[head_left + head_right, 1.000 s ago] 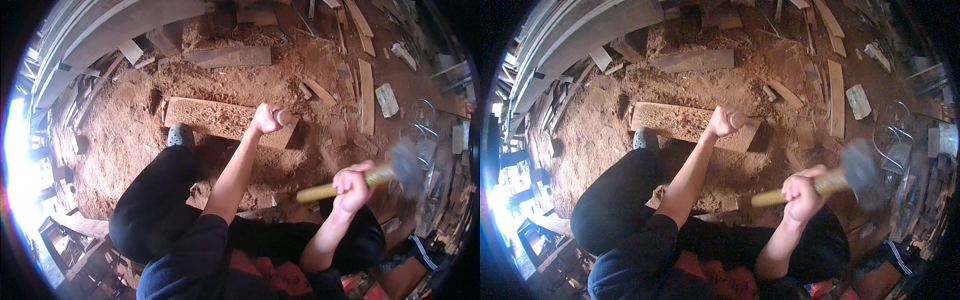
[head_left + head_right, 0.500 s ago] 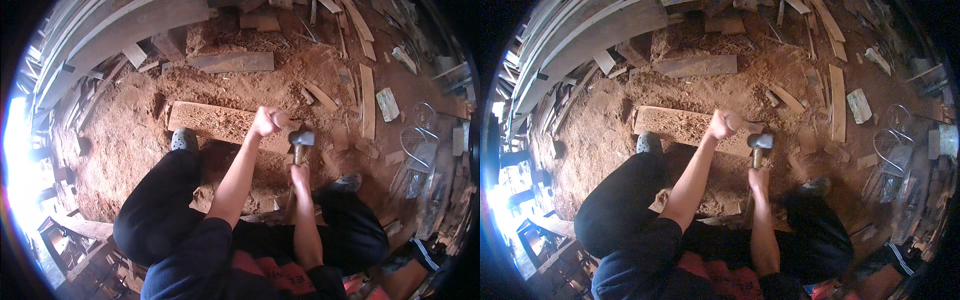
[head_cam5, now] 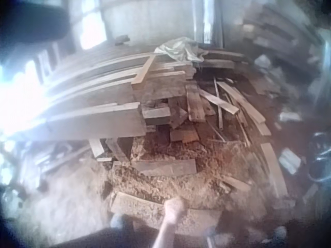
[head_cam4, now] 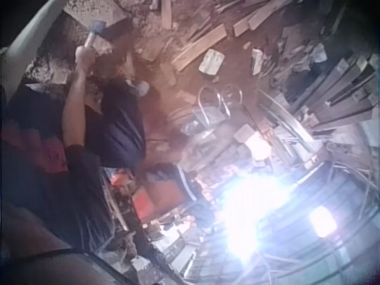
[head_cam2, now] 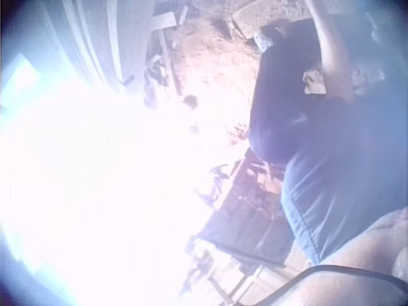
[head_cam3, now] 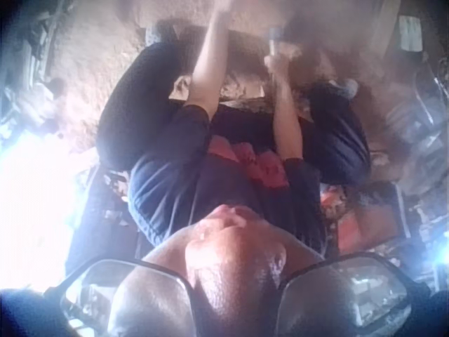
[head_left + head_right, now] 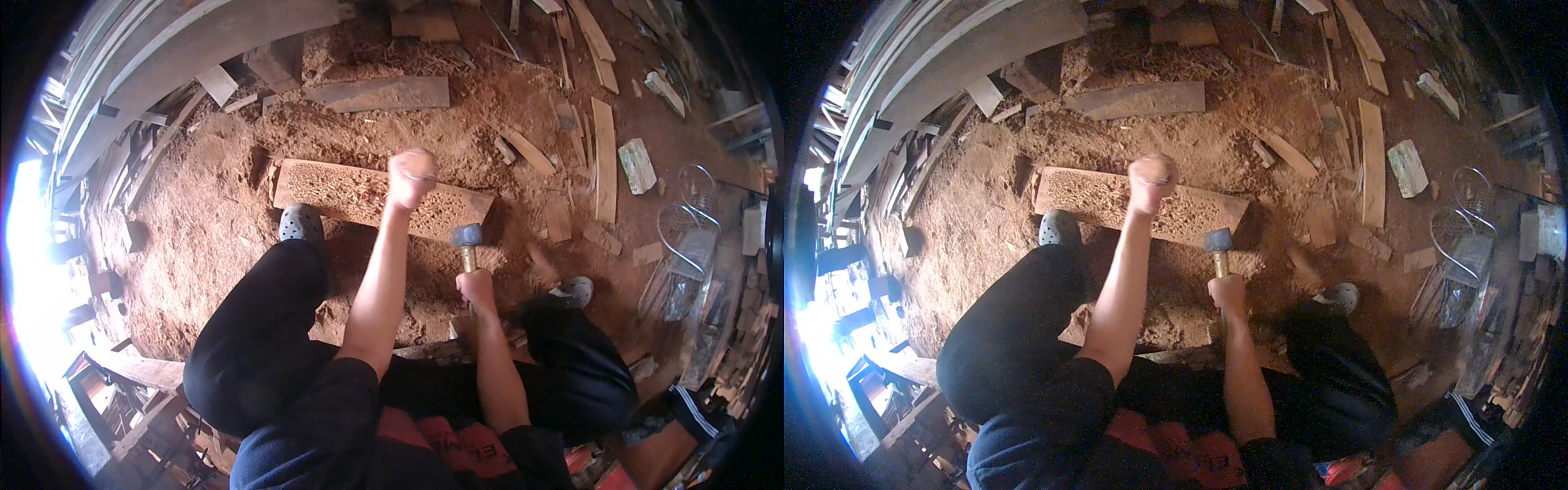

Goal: The person sits on the floor and uses a chisel and hammer to carve a rectangular wooden plank. They repeatedly strike the chisel to remove wood chips and shape the plank's surface.

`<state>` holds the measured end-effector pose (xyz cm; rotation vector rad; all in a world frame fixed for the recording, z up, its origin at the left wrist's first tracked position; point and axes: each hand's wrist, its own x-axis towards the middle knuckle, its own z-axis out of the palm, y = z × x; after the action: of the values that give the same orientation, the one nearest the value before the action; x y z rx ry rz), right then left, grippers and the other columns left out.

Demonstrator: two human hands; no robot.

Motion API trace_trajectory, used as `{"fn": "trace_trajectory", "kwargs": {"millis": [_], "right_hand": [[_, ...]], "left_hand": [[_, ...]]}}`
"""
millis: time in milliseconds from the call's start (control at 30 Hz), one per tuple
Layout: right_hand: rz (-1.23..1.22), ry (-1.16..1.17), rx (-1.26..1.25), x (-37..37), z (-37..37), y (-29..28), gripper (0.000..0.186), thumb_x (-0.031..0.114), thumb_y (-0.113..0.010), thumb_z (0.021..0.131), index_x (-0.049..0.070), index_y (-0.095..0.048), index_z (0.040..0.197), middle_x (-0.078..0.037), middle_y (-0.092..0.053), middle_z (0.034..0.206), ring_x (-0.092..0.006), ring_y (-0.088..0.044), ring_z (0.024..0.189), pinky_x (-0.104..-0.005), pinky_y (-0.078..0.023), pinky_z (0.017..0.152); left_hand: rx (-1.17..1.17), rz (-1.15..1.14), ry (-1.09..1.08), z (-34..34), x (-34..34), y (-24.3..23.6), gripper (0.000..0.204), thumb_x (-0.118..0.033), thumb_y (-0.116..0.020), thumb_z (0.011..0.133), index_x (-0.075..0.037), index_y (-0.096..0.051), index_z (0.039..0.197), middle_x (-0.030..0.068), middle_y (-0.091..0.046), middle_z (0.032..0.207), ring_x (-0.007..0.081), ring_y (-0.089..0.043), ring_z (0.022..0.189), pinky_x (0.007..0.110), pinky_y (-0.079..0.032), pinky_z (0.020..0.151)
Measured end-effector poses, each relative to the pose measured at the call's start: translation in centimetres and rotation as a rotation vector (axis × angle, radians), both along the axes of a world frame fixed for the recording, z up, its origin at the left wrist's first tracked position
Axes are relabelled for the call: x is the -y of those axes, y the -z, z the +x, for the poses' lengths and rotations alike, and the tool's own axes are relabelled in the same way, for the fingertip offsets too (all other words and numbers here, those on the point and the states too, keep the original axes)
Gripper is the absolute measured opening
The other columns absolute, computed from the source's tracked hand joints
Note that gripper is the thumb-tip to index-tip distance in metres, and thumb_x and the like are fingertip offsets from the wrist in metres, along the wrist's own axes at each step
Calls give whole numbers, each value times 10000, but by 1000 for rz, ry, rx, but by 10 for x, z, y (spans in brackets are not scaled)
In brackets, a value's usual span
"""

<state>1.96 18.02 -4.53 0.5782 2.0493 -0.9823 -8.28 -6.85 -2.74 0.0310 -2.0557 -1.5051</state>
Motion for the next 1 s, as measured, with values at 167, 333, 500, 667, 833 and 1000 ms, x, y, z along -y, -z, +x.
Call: {"fn": "trace_trajectory", "kwargs": {"millis": [167,333,500,667,833,1000], "right_hand": [[18,-1,-92,-9,5,19,150,67,-590,609,9,-491,513,-66,-468,448,-178,-458,340,-338,-355,327],[-59,160,-54,-13,-4,-1,104,45,-601,621,4,-517,577,-53,-473,461,-171,-447,333,-326,-350,321],[-345,344,-153,0,-29,-122,164,10,-631,639,17,-547,779,-7,-464,489,-103,-405,332,-259,-315,315],[-614,421,-817,-11,-48,-250,149,-43,-559,659,59,-456,690,-8,-418,504,-90,-386,354,-230,-321,333],[-490,526,-1345,10,-48,-249,112,-29,-508,664,54,-434,664,-32,-448,525,-120,-417,418,-247,-395,435],[-151,258,-336,17,-42,-125,117,16,-596,658,56,-485,658,18,-422,473,-104,-422,334,-258,-331,309]], "left_hand": [[256,345,304,-2,-44,-30,169,-88,-654,524,-25,-576,660,46,-557,590,95,-490,569,281,-433,549],[297,333,331,-10,-51,-24,197,-129,-659,526,-21,-564,660,55,-544,571,95,-470,544,293,-419,520],[289,235,327,-9,-50,-18,206,-127,-663,513,-15,-547,641,116,-563,589,198,-553,547,334,-440,535],[347,81,398,-2,-62,-26,231,-165,-675,505,-39,-570,669,153,-589,639,331,-594,610,380,-468,560],[361,-26,423,-7,-72,-34,207,-179,-665,520,-69,-598,682,139,-609,648,337,-610,633,384,-484,567],[306,-8,402,-8,-69,-23,193,-181,-660,536,-73,-609,687,156,-599,642,351,-603,631,392,-481,571]]}}
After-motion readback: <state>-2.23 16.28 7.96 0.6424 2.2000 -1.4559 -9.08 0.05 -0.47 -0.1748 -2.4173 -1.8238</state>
